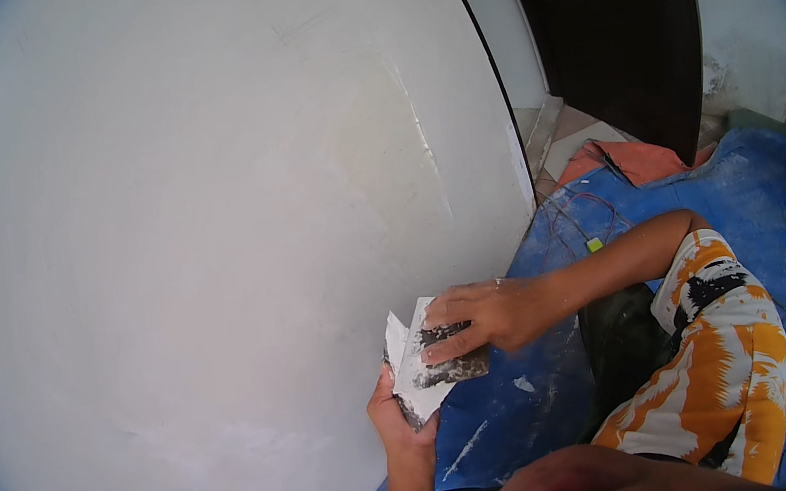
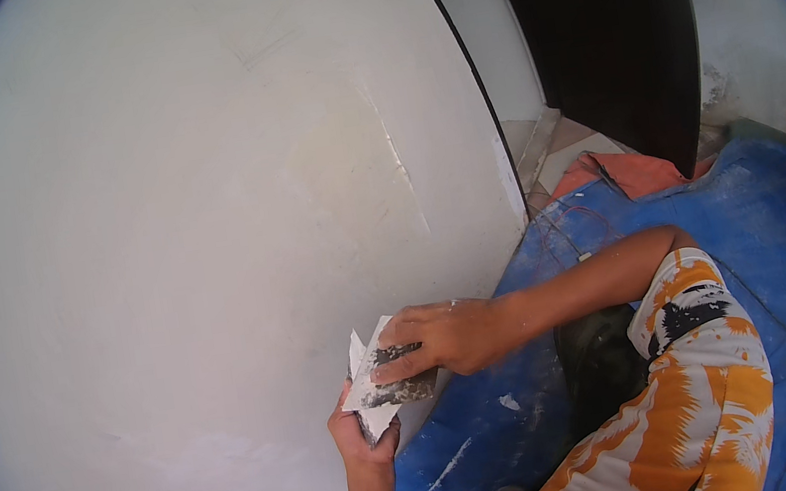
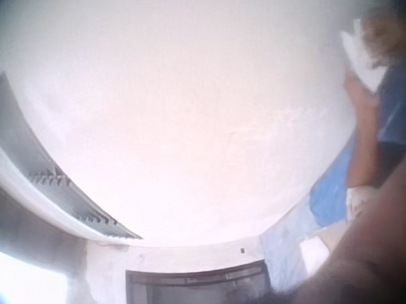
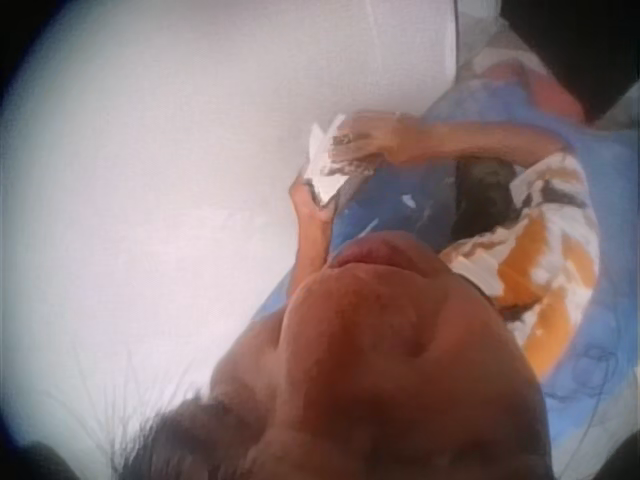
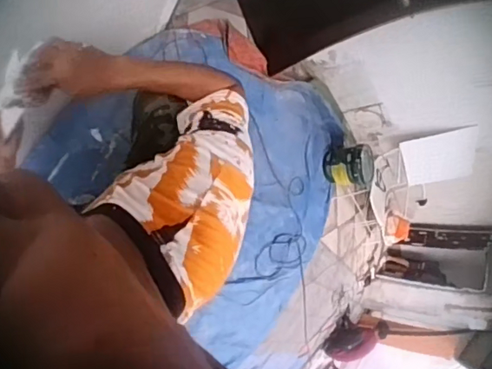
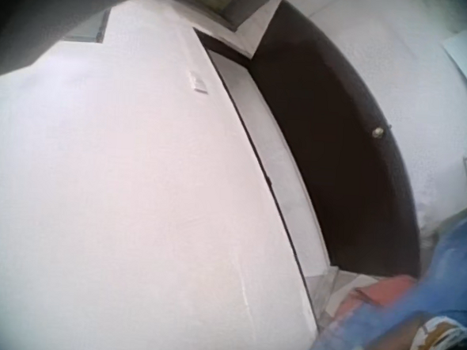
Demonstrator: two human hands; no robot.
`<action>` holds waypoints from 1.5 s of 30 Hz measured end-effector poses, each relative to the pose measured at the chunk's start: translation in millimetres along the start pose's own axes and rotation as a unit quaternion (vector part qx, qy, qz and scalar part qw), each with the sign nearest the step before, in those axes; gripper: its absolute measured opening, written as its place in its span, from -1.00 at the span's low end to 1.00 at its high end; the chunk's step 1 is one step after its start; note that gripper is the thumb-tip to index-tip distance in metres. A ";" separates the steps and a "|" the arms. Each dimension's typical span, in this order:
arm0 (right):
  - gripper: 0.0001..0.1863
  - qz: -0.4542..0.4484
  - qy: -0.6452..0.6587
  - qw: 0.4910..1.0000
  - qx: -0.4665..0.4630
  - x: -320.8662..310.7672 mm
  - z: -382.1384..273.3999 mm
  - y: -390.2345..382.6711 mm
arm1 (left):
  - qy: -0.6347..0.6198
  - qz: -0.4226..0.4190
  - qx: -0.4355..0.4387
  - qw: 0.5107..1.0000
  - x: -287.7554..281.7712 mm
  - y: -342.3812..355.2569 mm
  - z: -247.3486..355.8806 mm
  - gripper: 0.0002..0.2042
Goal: The person applies white wall compound to a vertical wall using a small hand trowel and a larger hawk. They repeatedly scoop compound from the hawk and spread it in smooth strokes along the wall surface, occasionally scraping excess back onto the hawk.
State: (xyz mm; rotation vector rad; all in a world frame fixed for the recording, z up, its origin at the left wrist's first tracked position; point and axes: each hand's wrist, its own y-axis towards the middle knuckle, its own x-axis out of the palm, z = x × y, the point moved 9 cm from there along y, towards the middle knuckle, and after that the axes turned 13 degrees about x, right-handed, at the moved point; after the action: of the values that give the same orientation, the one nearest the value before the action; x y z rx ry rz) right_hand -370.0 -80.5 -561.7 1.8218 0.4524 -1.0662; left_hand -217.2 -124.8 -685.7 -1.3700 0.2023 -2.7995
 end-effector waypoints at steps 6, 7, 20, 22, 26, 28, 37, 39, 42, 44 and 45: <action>-0.67 0.016 0.719 0.475 0.508 50.4 125.1 -73.6 | 0.003 -0.067 0.383 0.921 46.1 -17.9 43.6 -0.58; -0.68 0.011 0.772 0.443 0.455 46.3 121.4 -72.1 | 0.084 -0.106 0.442 0.887 66.4 -25.4 43.7 -0.58; -0.66 0.344 0.752 0.517 0.222 -71.9 174.0 -89.6 | 0.736 -0.332 0.442 0.390 150.9 -58.1 -3.3 -0.76; -0.66 0.335 0.706 0.563 0.268 -62.7 199.9 -104.1 | 0.775 -0.318 0.329 0.437 132.1 -45.9 -20.2 -0.82; -0.69 0.328 0.701 0.504 0.383 3.0 245.6 -137.1 | 0.825 -0.353 0.170 0.408 114.1 -45.3 -38.2 -0.83; -0.69 0.337 0.691 0.447 0.459 44.0 261.5 -153.1 | 0.825 -0.386 0.137 0.389 120.3 -51.5 -31.9 -0.84; -0.69 0.353 0.616 0.402 0.578 43.1 327.0 -95.2 | 0.764 -0.476 0.051 0.432 115.9 -99.2 -40.0 -0.85; -0.69 0.368 0.573 0.466 0.565 -11.6 338.3 -53.8 | 0.754 -0.479 0.025 0.448 107.4 -97.2 -27.7 -0.85; -0.68 0.412 0.522 0.507 0.549 -63.1 329.0 -44.9 | 0.762 -0.475 0.014 0.440 112.2 -79.2 -6.4 -0.84; -0.69 0.414 0.531 0.454 0.584 -59.8 319.1 -70.2 | 0.779 -0.463 0.001 0.422 122.8 -64.1 1.4 -0.83; -0.69 0.421 0.535 0.410 0.607 -49.2 314.6 -86.1 | 0.792 -0.452 0.003 0.410 129.5 -58.5 2.8 -0.82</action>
State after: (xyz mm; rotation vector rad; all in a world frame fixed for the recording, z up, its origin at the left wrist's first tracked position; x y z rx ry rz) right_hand -605.2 -303.4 -623.1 3.1971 -0.8855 1.0862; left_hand -292.3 -76.7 -575.0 2.2894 -0.7629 -3.2887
